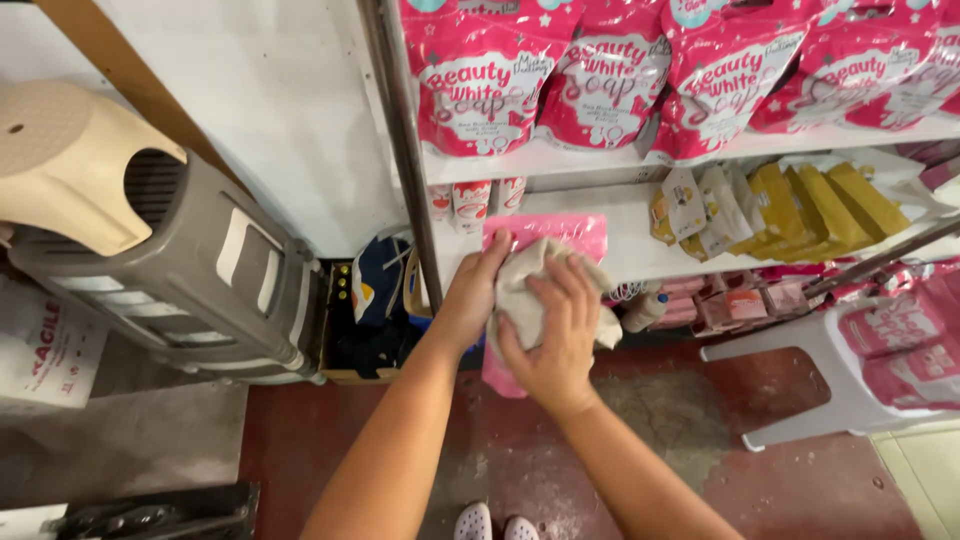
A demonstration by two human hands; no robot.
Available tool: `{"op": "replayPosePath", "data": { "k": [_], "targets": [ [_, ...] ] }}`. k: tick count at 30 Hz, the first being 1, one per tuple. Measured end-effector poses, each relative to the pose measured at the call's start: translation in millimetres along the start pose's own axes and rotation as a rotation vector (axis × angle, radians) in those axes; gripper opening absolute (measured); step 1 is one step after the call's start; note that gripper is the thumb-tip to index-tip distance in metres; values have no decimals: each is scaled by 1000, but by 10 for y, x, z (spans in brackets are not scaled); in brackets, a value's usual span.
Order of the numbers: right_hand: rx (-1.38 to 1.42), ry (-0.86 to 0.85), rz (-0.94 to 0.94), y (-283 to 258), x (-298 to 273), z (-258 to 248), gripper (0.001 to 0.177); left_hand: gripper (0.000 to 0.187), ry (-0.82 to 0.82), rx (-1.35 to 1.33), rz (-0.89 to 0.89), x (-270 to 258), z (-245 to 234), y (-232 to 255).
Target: The person wipes a pink 'Sheppy' bag with a cloth and places it on a shelf. They move a beige tray and wipe the shelf surface. They rearrange yellow 'caffe' bags and red 'A BONNE' bottles on the shelf. Finally, they wipe the pink bag again and place it back on the shelf.
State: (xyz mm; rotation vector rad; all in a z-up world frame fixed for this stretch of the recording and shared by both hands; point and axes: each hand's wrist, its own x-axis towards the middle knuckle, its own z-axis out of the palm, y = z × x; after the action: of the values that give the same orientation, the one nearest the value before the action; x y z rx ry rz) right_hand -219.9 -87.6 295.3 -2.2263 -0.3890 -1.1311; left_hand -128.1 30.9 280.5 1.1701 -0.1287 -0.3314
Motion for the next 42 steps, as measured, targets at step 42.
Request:
{"op": "replayPosePath", "data": {
  "k": [42],
  "targets": [
    [159, 154, 228, 1828, 1198, -1798, 66, 114, -196, 134, 305, 68, 1967, 12]
  ]
}}
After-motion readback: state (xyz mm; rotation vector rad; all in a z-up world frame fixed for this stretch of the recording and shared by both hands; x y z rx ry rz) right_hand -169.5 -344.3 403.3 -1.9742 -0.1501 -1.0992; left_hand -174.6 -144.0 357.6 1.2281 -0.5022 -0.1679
